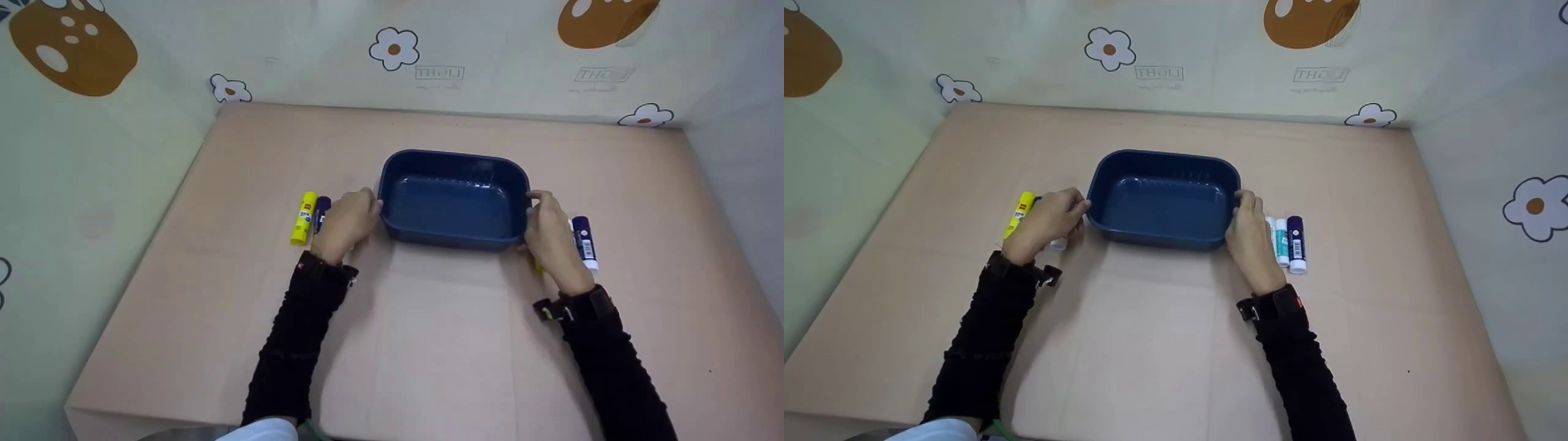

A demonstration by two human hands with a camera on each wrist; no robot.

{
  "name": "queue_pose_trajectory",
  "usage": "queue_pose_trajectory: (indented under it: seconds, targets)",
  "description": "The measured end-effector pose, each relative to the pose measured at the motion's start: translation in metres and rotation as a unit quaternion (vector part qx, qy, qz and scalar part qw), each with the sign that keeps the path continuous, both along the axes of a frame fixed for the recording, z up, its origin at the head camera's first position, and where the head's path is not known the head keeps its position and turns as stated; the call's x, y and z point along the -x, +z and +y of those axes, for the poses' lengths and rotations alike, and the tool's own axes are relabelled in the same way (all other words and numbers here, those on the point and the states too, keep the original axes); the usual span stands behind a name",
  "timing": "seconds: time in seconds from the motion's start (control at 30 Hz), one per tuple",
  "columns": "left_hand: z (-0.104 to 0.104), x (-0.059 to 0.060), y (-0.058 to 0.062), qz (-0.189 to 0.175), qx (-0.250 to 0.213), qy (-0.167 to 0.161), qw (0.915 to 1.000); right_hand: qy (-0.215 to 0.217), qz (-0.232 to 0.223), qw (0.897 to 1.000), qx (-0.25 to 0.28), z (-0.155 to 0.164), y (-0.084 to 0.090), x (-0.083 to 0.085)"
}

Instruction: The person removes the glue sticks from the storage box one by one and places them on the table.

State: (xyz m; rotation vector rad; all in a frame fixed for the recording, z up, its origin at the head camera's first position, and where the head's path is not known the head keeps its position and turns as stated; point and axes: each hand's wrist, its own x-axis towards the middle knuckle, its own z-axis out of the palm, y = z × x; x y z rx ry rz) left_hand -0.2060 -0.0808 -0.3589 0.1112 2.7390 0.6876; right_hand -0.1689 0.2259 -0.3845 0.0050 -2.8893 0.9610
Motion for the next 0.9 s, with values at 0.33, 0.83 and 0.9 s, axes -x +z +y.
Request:
queue_pose_trajectory:
  seconds: [0.33,0.83,0.9]
  targets:
    - [0.004,0.003,-0.005,0.04,0.002,0.011,0.9991,0.008,0.028,0.999,0.017,0.002,-0.003,0.001]
    - [0.002,0.002,0.0,0.063,0.003,0.019,0.9978,0.015,-0.013,1.0,0.013,-0.001,0.002,-0.001]
    - [0.0,0.001,0.005,0.079,0.007,0.013,0.9968,0.015,-0.004,1.0,0.001,-0.002,0.003,-0.002]
